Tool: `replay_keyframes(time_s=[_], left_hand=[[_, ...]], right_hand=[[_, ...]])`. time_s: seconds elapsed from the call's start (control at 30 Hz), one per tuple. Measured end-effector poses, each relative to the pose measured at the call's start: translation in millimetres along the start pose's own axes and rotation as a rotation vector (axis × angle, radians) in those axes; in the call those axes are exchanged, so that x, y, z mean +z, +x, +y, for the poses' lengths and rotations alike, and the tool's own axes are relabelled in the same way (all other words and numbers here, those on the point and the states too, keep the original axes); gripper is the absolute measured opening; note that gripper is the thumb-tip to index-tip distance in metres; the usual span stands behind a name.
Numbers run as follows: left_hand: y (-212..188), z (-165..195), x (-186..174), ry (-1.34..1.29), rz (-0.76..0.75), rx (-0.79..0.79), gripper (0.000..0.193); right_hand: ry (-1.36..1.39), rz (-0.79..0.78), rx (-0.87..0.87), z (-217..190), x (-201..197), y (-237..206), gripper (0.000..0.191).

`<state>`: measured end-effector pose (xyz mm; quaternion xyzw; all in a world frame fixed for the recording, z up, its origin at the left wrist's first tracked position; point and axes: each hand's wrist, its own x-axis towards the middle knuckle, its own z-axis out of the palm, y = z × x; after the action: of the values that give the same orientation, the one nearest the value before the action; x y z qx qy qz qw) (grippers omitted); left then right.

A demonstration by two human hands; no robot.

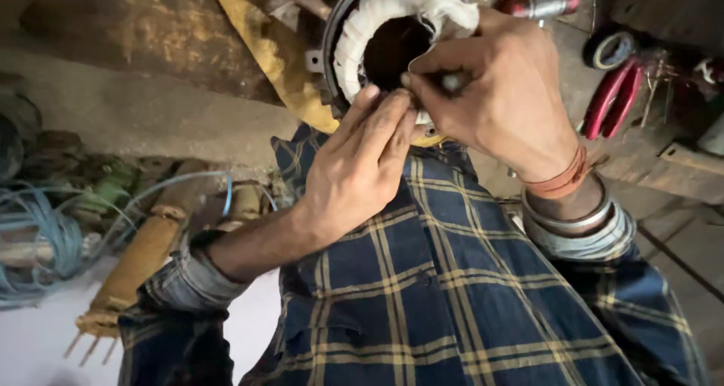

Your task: The person secures a motor stator with white tape, ties it off, and uses a rubber mallet to tap the stator into place. They then handle a second stator with copper windings, tapping it with the mallet to adjust its position.

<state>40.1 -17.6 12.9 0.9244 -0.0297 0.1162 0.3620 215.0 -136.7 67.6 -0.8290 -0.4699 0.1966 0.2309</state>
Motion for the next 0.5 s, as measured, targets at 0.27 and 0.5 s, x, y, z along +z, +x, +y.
replay_keyframes(time_s=[0.27, 0.5], left_hand=[[14.9, 1.5, -9.4, 0.214, -0.143, 0.053, 0.023], [21.2, -1.4, -16.3, 0.195, -0.153, 0.096, 0.022]], right_hand=[[0.509, 0.145, 0.020, 30.4, -11.1, -22.3, 0.007], [0.668, 0.449, 0.470, 19.0, 16.9, -84.1, 0.014]])
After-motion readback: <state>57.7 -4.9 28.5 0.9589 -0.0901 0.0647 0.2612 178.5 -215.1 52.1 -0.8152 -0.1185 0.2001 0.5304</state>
